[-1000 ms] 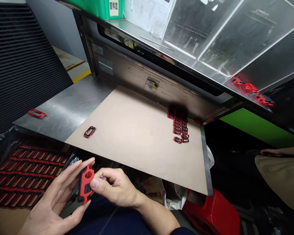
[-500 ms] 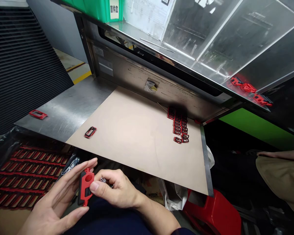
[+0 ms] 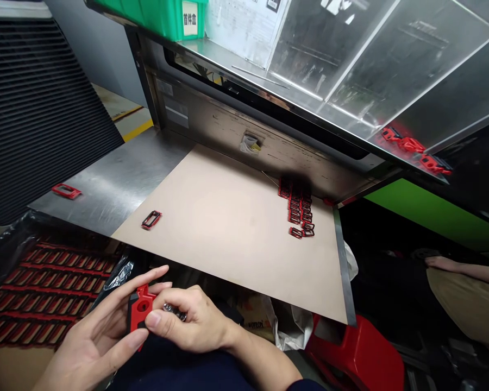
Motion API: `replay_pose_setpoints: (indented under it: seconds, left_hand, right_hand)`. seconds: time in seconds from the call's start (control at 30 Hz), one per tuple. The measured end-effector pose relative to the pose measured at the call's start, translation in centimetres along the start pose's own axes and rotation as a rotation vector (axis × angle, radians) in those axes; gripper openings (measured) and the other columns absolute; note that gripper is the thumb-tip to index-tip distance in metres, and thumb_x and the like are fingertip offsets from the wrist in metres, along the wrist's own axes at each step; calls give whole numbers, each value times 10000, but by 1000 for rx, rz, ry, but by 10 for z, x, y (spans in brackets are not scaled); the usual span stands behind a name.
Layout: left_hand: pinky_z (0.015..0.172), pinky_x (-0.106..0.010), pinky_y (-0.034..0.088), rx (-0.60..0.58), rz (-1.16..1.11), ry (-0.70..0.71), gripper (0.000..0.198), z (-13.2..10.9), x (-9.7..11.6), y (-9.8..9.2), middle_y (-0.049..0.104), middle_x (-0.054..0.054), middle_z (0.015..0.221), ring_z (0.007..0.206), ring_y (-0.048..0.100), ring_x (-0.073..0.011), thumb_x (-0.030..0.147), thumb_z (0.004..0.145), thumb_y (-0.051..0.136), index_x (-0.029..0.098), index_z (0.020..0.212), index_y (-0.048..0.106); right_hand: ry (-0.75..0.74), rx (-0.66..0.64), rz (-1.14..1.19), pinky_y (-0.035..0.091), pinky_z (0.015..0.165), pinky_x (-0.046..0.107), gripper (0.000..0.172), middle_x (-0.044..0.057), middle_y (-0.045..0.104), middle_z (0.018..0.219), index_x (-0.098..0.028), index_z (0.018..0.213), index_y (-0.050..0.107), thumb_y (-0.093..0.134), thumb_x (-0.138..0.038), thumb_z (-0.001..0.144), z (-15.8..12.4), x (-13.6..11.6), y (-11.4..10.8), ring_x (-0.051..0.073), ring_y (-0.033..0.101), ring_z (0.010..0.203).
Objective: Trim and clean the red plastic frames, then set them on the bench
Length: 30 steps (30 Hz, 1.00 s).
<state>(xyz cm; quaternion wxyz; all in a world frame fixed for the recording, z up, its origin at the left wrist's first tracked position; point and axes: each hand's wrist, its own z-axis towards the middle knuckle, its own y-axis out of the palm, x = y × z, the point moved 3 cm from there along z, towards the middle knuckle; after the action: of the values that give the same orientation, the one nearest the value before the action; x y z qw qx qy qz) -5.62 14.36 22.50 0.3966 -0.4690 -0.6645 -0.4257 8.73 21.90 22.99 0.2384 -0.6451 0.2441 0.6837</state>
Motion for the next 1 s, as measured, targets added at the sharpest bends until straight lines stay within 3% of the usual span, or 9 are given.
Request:
replay_pose_setpoints:
  seconds: [0.13,0.3,0.47,0.63,0.77,0.9,1.0]
  left_hand:
    - [1010,-181,544,-19,15,17,515,2,1,1,729,4,1356,1215,698,-208,511,850,781,366,1332,669]
    - [934,-274,620,10,26,41,396,5,5,2,702,-82,1377,1275,659,-310,533,871,741,281,1177,719]
    - [868,-258,626,56,-20,30,326,7,12,9,766,-34,1189,1060,756,-248,574,810,790,284,931,703]
    - [754,-192,598,118,85,74,294,5,15,13,775,7,1091,921,751,-177,565,860,737,282,833,663]
    - [696,-166,565,186,114,95,349,6,12,17,771,19,951,808,708,-142,562,874,721,258,736,618]
    - [731,-176,559,203,56,51,407,9,10,22,780,1,932,806,704,-145,577,898,688,232,697,608]
    - [684,-254,592,185,19,-44,443,10,9,24,796,-59,1039,774,728,-193,627,925,608,209,791,670]
  right_hand:
    - [-12,4,-41,320,513,220,425,-48,436,639,-194,764,489,503,-548,998,0,-4,0,77,355,530]
    - [-103,-10,-132,305,467,196,382,-62,424,606,-212,769,447,454,-500,1021,-1,-10,4,62,344,476]
    - [-170,2,-243,334,454,193,288,-48,468,595,-220,803,468,469,-423,1008,-4,-10,5,76,392,457]
    - [-210,0,-269,367,477,197,195,-20,533,652,-230,808,443,472,-311,984,-5,-13,6,88,427,484]
    - [-158,25,-283,343,455,189,168,-46,493,602,-229,799,435,496,-267,951,-5,-15,6,74,401,448]
    - [-136,47,-296,318,439,183,170,-60,461,581,-223,791,432,501,-252,943,-7,-15,6,59,369,428]
    - [-109,34,-260,313,431,181,175,-70,441,560,-228,792,423,499,-277,943,-8,-15,6,62,367,427]
